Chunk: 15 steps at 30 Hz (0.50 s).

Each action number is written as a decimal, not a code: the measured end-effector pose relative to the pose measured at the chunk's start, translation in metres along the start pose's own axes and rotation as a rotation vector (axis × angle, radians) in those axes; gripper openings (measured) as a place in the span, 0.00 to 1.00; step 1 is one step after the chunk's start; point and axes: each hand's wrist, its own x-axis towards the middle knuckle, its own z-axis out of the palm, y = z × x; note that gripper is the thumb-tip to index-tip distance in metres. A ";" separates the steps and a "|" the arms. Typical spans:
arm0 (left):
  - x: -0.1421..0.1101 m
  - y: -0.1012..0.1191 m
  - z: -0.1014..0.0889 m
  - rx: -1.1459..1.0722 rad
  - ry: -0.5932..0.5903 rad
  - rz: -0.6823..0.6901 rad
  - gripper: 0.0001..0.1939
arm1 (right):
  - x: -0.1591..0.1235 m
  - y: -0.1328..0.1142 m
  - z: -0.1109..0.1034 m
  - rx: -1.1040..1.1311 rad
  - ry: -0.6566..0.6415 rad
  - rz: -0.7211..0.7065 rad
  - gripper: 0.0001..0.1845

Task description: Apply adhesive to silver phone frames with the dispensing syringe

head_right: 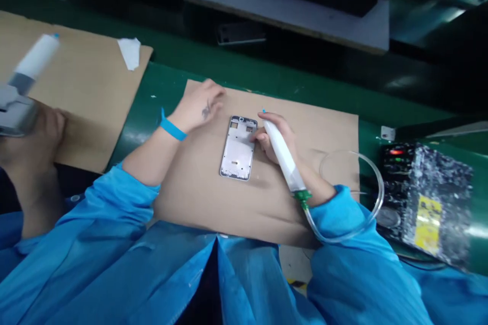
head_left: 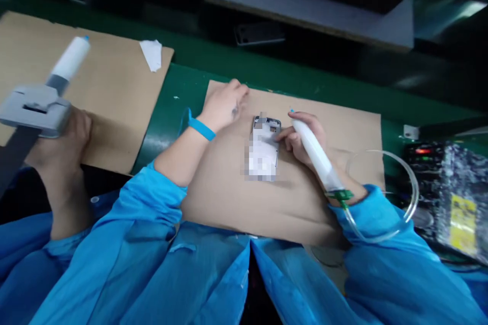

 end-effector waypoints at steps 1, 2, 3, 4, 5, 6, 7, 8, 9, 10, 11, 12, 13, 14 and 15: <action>0.002 -0.006 -0.001 0.034 0.021 -0.020 0.20 | -0.003 0.001 -0.005 -0.038 -0.052 -0.017 0.43; 0.004 -0.011 -0.001 0.053 0.038 -0.034 0.20 | -0.006 0.002 -0.008 -0.079 -0.100 -0.030 0.43; 0.006 -0.015 -0.001 0.061 0.050 -0.042 0.20 | -0.008 0.002 -0.010 -0.124 -0.139 -0.041 0.41; 0.007 -0.017 -0.001 0.066 0.060 -0.048 0.19 | -0.011 0.002 -0.011 -0.166 -0.174 -0.051 0.39; 0.008 -0.018 0.000 0.071 0.065 -0.055 0.18 | -0.012 0.002 -0.011 -0.202 -0.210 -0.063 0.36; 0.008 -0.018 0.000 0.075 0.061 -0.063 0.18 | -0.012 0.004 -0.011 -0.234 -0.239 -0.074 0.33; 0.009 -0.016 0.000 0.081 0.053 -0.075 0.18 | -0.010 0.006 -0.012 -0.266 -0.255 -0.083 0.29; 0.009 -0.014 0.000 0.091 0.038 -0.086 0.19 | -0.006 0.010 -0.014 -0.302 -0.250 -0.091 0.26; 0.008 -0.011 -0.001 0.104 0.023 -0.097 0.20 | 0.001 0.015 -0.018 -0.343 -0.216 -0.099 0.25; 0.008 -0.008 -0.002 0.122 0.009 -0.103 0.21 | 0.011 0.021 -0.025 -0.382 -0.139 -0.117 0.24; 0.007 -0.005 -0.003 0.142 -0.001 -0.105 0.21 | 0.025 0.027 -0.036 -0.415 -0.039 -0.142 0.22; 0.006 -0.002 -0.004 0.165 -0.009 -0.103 0.21 | 0.041 0.033 -0.048 -0.436 0.065 -0.167 0.21; 0.005 0.001 -0.005 0.190 -0.015 -0.103 0.21 | 0.059 0.038 -0.062 -0.430 0.175 -0.213 0.18; 0.005 0.003 -0.006 0.213 -0.024 -0.102 0.20 | 0.077 0.042 -0.077 -0.419 0.214 -0.238 0.18; 0.004 0.004 -0.007 0.232 -0.033 -0.104 0.20 | 0.095 0.044 -0.091 -0.404 0.222 -0.257 0.21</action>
